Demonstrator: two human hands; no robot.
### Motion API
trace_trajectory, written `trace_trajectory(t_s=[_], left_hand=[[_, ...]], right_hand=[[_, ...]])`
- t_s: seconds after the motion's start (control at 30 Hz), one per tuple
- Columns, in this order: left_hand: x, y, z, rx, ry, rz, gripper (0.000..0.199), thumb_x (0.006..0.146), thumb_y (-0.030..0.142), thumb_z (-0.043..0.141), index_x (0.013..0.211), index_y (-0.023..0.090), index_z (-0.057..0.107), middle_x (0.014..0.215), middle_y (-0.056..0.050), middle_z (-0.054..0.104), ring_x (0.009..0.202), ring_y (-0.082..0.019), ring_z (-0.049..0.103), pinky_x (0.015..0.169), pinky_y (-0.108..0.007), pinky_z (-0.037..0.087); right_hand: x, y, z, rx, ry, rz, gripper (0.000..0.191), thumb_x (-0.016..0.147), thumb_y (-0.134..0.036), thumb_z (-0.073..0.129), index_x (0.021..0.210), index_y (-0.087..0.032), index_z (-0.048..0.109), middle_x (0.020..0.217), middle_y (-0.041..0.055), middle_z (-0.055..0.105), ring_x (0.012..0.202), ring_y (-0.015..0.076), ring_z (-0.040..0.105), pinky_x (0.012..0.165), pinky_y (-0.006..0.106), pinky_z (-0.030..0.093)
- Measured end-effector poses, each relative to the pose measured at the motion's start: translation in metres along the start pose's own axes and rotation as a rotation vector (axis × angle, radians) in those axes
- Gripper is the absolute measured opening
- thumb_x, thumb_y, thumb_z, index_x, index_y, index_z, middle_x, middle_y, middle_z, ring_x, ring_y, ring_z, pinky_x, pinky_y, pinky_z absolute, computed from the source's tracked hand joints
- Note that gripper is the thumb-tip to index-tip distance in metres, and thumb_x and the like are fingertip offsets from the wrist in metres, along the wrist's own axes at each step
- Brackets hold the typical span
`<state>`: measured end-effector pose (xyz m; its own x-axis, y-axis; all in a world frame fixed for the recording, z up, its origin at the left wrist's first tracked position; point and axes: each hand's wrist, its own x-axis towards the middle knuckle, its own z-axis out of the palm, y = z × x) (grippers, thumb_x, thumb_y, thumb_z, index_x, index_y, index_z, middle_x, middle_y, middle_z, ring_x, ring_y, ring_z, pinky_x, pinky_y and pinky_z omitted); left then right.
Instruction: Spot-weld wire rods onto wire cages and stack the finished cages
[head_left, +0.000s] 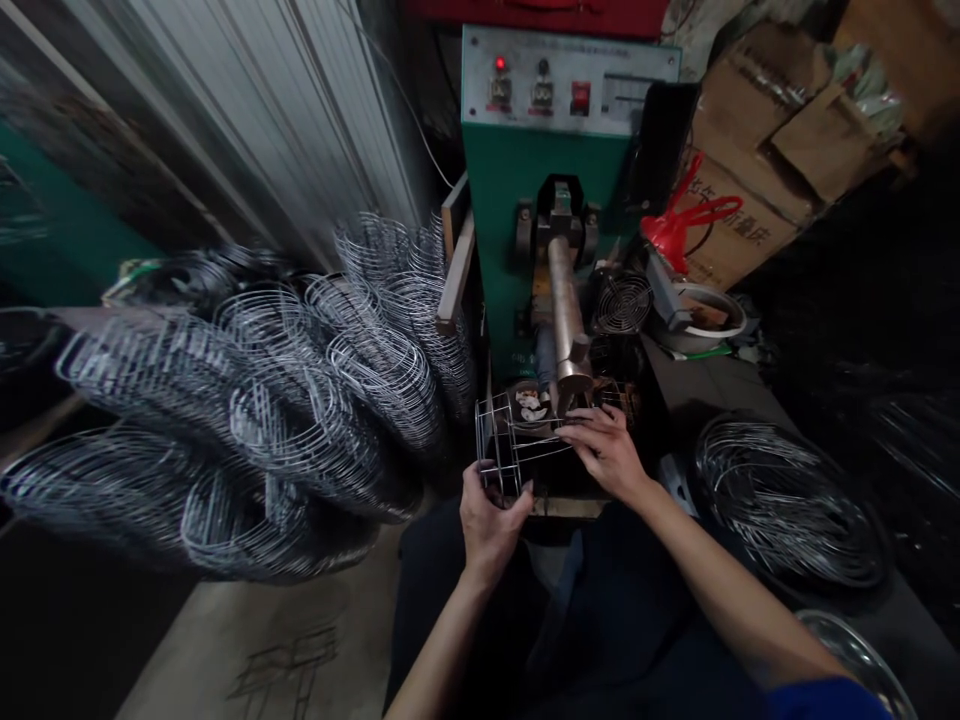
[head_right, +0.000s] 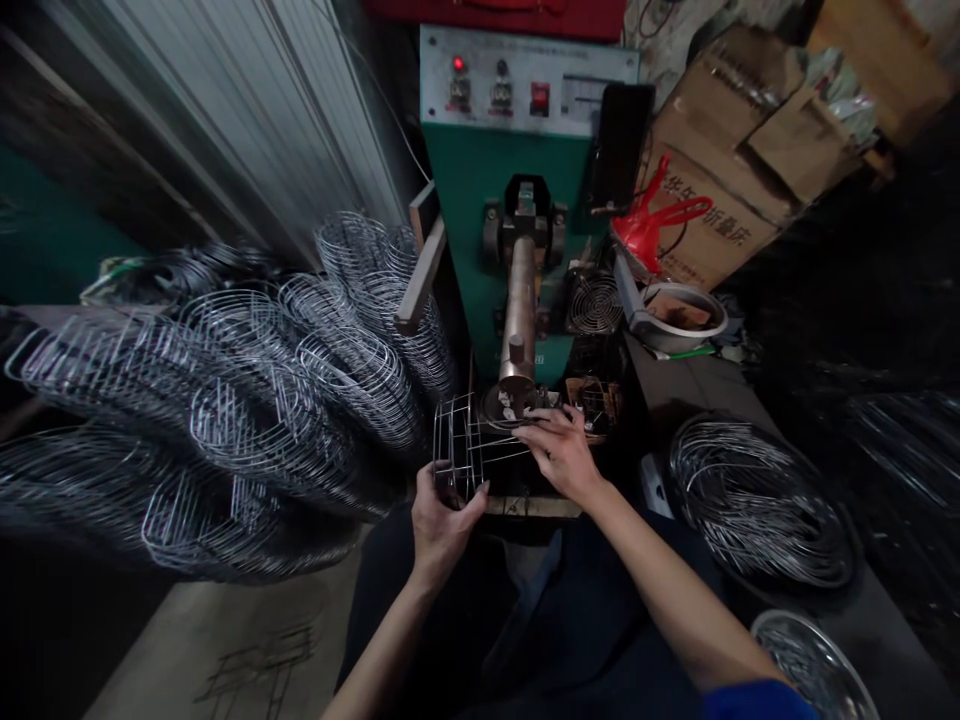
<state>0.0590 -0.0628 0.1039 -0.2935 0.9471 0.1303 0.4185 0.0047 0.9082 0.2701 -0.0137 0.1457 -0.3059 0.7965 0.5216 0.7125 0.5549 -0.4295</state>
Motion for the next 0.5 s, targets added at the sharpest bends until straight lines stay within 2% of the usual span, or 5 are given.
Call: trace_trajectory(t_s=[0.17,0.3,0.4,0.5], left_hand=[[0.003,0.003,0.002,-0.028,-0.013,0.001,0.055,0.070,0.043,0.078,0.112,0.020,0.051,0.088,-0.001,0.061,0.057,-0.012,0.052,0.058,-0.028,0.048],[0.005,0.006,-0.001,-0.020,-0.018,-0.010,0.055,0.069,0.042,0.078,0.111,0.020,0.051,0.084,0.000,0.060,0.054,-0.012,0.052,0.057,-0.028,0.048],[0.011,0.007,-0.002,-0.038,-0.051,-0.021,0.057,0.068,0.042,0.080,0.111,0.020,0.052,0.084,-0.001,0.063,0.059,-0.014,0.056,0.059,-0.029,0.049],[0.021,0.008,0.000,-0.086,-0.075,-0.027,0.057,0.067,0.041,0.081,0.111,0.020,0.052,0.089,-0.003,0.066,0.070,-0.018,0.063,0.066,-0.031,0.052]], right_hand=[[0.003,0.003,0.004,-0.007,0.007,0.031,0.021,0.097,-0.023,0.058,0.106,-0.032,0.074,0.101,0.0022,0.077,0.111,0.0231,0.065,0.109,0.051,0.027],[0.000,0.004,0.002,0.029,0.076,0.087,0.014,0.096,-0.029,0.061,0.097,-0.028,0.074,0.100,0.0024,0.076,0.108,0.0240,0.066,0.108,0.049,0.030],[0.000,0.008,-0.001,0.061,0.124,0.119,0.012,0.095,-0.030,0.062,0.091,-0.027,0.073,0.096,0.0027,0.076,0.106,0.0249,0.067,0.104,0.047,0.036],[0.004,0.014,0.000,0.055,0.134,0.118,0.014,0.096,-0.029,0.059,0.097,-0.026,0.073,0.098,0.0041,0.076,0.106,0.0252,0.067,0.102,0.047,0.039]])
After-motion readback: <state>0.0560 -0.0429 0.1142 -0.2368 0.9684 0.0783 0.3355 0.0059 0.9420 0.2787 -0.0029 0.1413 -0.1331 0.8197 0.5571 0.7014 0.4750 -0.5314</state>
